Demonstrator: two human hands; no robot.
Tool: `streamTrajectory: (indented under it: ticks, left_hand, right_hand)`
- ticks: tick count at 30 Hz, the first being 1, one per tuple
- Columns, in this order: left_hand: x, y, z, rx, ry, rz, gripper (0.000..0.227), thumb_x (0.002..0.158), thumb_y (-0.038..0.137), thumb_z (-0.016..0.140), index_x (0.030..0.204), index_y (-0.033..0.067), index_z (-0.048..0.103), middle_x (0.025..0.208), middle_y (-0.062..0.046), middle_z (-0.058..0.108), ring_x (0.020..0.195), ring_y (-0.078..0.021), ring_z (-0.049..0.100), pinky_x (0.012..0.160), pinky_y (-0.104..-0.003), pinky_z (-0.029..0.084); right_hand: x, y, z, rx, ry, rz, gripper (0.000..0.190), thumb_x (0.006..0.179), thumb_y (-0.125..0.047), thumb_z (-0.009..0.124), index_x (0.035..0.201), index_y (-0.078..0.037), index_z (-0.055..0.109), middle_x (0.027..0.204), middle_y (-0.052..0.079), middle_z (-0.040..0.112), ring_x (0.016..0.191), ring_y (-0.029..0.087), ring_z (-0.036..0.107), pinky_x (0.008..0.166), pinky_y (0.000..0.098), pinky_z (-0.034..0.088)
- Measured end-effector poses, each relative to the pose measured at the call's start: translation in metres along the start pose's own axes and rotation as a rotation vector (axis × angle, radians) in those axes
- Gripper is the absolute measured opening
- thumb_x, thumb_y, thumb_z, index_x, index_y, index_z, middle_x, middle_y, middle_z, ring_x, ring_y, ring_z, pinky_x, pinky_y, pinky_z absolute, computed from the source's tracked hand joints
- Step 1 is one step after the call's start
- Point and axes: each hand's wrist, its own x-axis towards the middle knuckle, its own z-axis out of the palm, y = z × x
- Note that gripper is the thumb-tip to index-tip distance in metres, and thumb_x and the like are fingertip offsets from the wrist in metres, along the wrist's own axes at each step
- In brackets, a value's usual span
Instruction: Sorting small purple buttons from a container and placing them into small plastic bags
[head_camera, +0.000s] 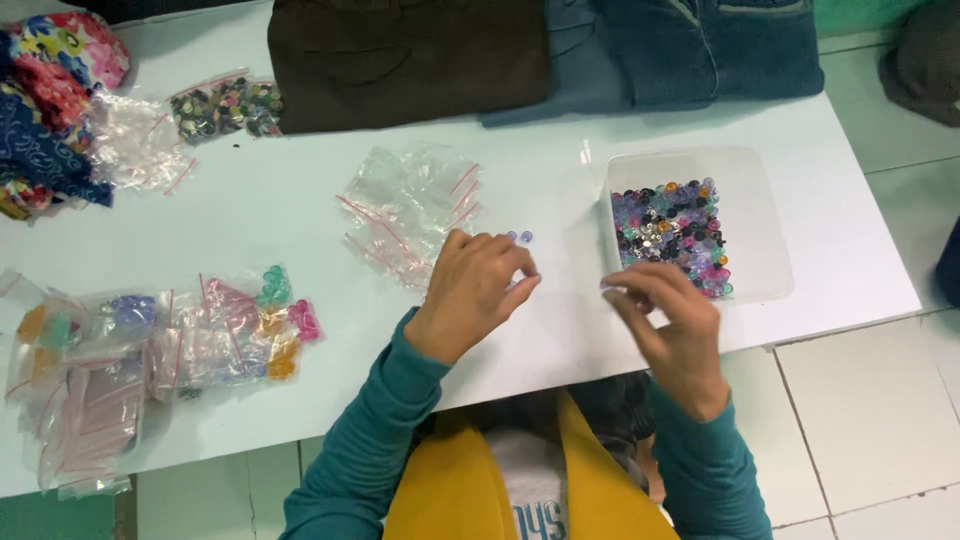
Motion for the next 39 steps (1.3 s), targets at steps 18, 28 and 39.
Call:
streamTrajectory:
  ticks: [18,28,39]
  left_hand:
    - [-0.058,-0.024,0.063,0.004,-0.118,-0.235,0.015,0.093,0.033,0.072,0.100,0.0197,0.072,0.086,-0.004,0.071,0.087,-0.0233,0.073,0.086,-0.041,0.046]
    - [-0.028,-0.041,0.044,-0.056,0.042,-0.242,0.013,0.096,0.030,0.068,0.104,0.0199,0.072,0.083,-0.003,0.069,0.083,-0.0260,0.073,0.080,-0.040,0.050]
    - [0.018,-0.073,0.083,-0.383,0.189,-0.231,0.013,0.096,0.017,0.069,0.107,0.0104,0.071,0.094,-0.012,0.069,0.090,-0.0333,0.073,0.078,-0.041,0.059]
  right_hand:
    - [-0.030,0.037,0.101,-0.139,-0.196,0.070,0.024,0.084,0.004,0.078,0.105,-0.009,0.076,0.095,0.008,0.068,0.083,0.025,0.073,0.069,0.0334,0.064]
    - [-0.002,0.060,0.097,-0.115,-0.140,0.048,0.016,0.092,-0.006,0.075,0.108,-0.009,0.076,0.095,0.012,0.066,0.070,0.027,0.069,0.059,0.0377,0.057]
    - [0.048,0.098,0.124,0.016,-0.077,0.084,0.010,0.102,-0.010,0.071,0.109,-0.006,0.076,0.100,0.014,0.066,0.077,0.023,0.068,0.062,0.0339,0.054]
